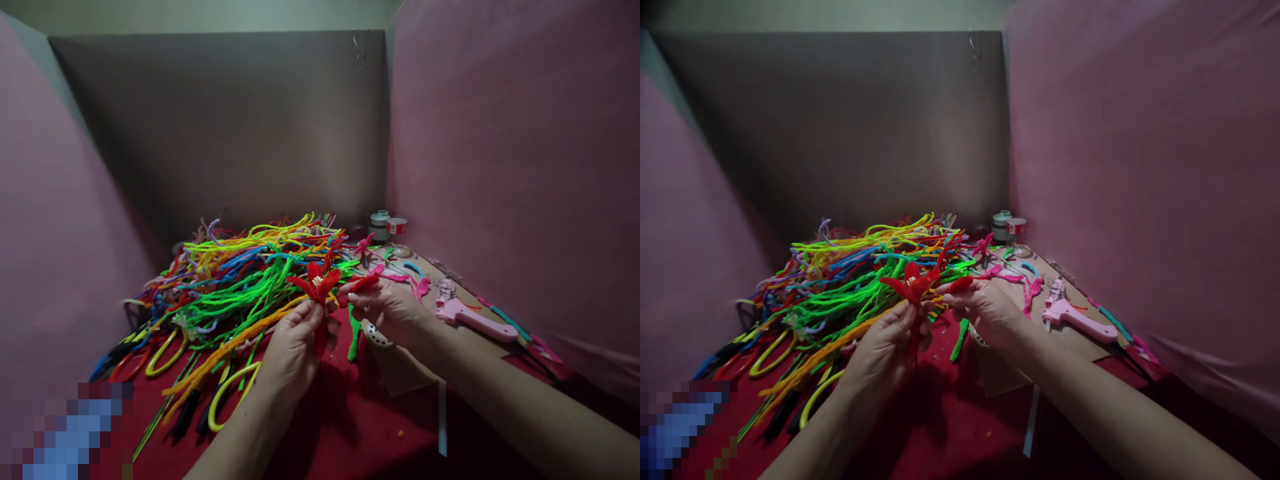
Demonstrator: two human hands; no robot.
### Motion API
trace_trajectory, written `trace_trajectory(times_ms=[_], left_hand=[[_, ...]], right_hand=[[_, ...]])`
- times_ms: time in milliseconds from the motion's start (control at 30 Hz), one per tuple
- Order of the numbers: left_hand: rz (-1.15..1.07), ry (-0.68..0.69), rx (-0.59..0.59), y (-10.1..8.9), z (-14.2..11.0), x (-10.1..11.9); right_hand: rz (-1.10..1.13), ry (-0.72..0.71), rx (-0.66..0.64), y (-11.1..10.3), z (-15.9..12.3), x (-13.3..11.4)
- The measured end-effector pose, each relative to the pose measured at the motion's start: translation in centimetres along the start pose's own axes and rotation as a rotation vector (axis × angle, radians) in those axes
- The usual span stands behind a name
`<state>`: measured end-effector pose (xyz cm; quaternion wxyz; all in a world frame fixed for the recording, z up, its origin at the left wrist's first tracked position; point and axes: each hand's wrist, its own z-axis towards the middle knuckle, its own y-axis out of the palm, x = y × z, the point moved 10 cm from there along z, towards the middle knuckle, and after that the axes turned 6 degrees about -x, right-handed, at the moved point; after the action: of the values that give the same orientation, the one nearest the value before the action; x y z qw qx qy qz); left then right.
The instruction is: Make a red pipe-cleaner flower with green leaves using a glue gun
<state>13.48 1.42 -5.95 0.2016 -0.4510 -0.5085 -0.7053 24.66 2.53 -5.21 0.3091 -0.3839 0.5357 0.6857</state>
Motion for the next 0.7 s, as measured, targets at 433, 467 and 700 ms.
trace_trajectory(times_ms=[433, 467, 700], left_hand=[[-0.093, -0.005, 0.078, -0.7, -0.1, -0.3], [-0.090, -0.001, 0.068, -0.6, 0.0, -0.3], [-0.068, 0.047, 0.040, 0.0, 0.0, 0.3]], right_hand=[[0.278, 0.246, -0.168, 1.4, -0.5, 4.4], [0.306, 0.266, -0.182, 1.4, -0.5, 4.6], [0.342, 0.120, -0.287, 2.5, -0.6, 2.3]])
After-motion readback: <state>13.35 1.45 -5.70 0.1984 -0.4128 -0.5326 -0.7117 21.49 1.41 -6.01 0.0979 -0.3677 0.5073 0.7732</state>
